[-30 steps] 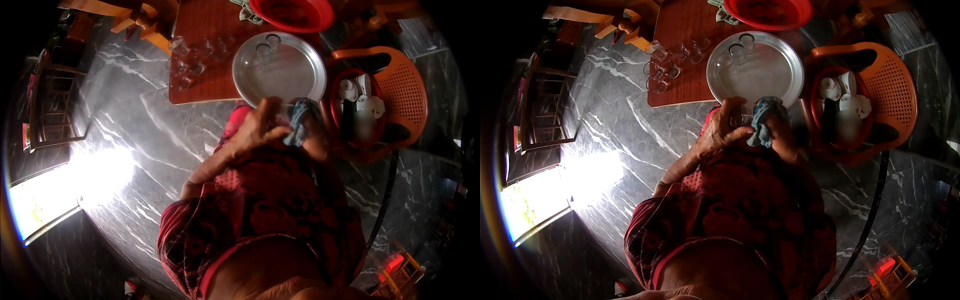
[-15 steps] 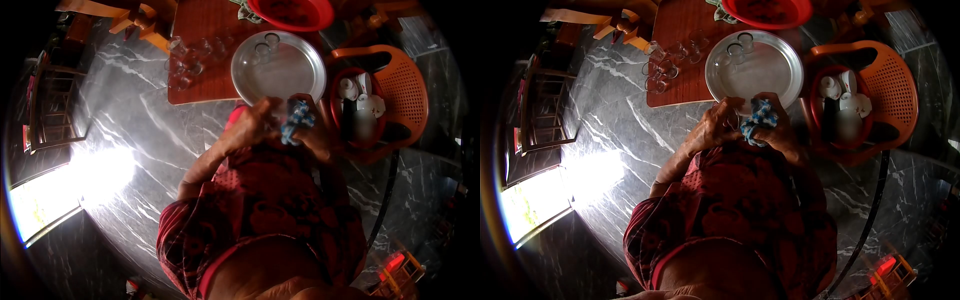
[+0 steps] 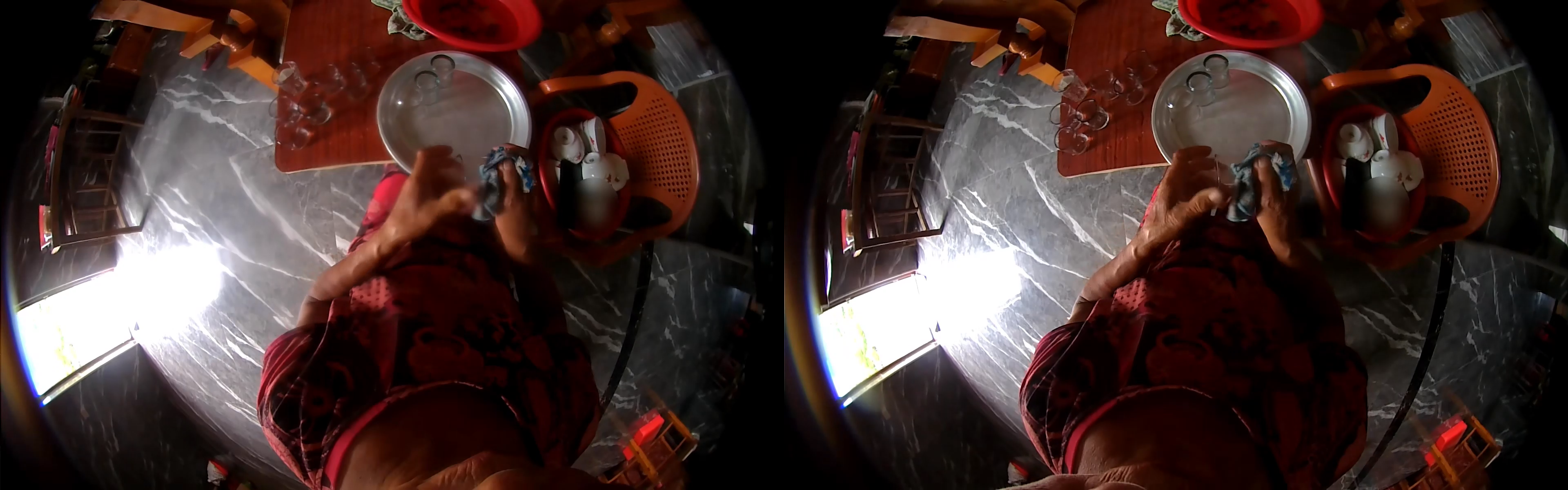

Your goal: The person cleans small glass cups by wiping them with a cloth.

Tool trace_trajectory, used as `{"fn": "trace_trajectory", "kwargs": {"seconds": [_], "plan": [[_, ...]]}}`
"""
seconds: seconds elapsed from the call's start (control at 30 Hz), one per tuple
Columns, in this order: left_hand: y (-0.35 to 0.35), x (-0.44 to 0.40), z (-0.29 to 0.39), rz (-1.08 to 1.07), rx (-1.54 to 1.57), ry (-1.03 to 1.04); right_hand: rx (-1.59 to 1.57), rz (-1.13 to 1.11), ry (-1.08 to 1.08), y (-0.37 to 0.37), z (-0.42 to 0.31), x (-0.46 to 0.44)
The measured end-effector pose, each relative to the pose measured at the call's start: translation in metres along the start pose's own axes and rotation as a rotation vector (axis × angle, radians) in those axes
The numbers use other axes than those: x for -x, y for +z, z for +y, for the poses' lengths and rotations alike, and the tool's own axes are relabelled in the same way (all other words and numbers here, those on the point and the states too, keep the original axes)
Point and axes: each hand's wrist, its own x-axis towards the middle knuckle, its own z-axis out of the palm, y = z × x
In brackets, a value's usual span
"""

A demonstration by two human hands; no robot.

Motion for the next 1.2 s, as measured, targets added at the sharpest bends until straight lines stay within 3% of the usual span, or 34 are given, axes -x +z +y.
{"fn": "trace_trajectory", "kwargs": {"seconds": [0.03, 0.13, 0.33, 0.4, 0.6, 0.7, 0.77, 0.87, 0.97, 1.0, 1.07, 1.13, 1.17, 1.2], "plan": [[0.0, -0.001, 0.0, 0.005, -0.001, 0.002, -0.265, -0.006, 0.228, -0.003, -0.007, -0.004], [0.004, -0.006, -0.006, 0.088, -0.313, -0.059, -0.621, -0.093, 0.436, -0.01, -0.02, -0.016], [-0.007, -0.01, -0.033, 0.168, -0.077, -0.187, -0.831, -0.18, 0.282, -0.01, -0.012, -0.014], [-0.01, -0.01, -0.037, 0.165, 0.162, -0.347, -0.821, -0.194, 0.257, -0.011, -0.01, -0.013], [-0.015, -0.009, -0.019, 0.084, 0.203, -0.416, -0.86, -0.246, 0.099, -0.011, -0.004, -0.008], [-0.021, -0.009, -0.017, 0.04, 0.301, -0.481, -1.071, -0.318, 0.23, -0.016, -0.004, -0.001], [-0.033, -0.009, -0.031, -0.156, -0.006, -0.183, -1.217, -0.39, 0.304, -0.024, -0.006, -0.005], [-0.035, -0.012, -0.025, -0.167, 0.147, -0.357, -1.21, -0.423, 0.319, -0.024, -0.005, -0.003], [-0.033, -0.013, -0.021, -0.283, -0.075, -0.116, -1.1, -0.459, 0.329, -0.027, -0.007, -0.005], [-0.027, -0.01, -0.015, -0.262, -0.303, 0.109, -1.1, -0.459, 0.33, -0.028, -0.009, -0.007], [-0.022, -0.011, -0.005, -0.237, -0.529, 0.337, -1.019, -0.416, 0.29, -0.03, -0.014, -0.012], [-0.021, -0.013, 0.0, -0.128, 0.102, -0.338, -1.02, -0.364, 0.287, -0.026, -0.012, -0.009], [-0.023, -0.013, -0.005, -0.126, 0.102, -0.335, -1.023, -0.311, 0.282, -0.023, -0.011, -0.007], [-0.022, -0.012, -0.011, -0.092, -0.064, -0.203, -1.024, -0.312, 0.279, -0.021, -0.014, -0.005]]}}
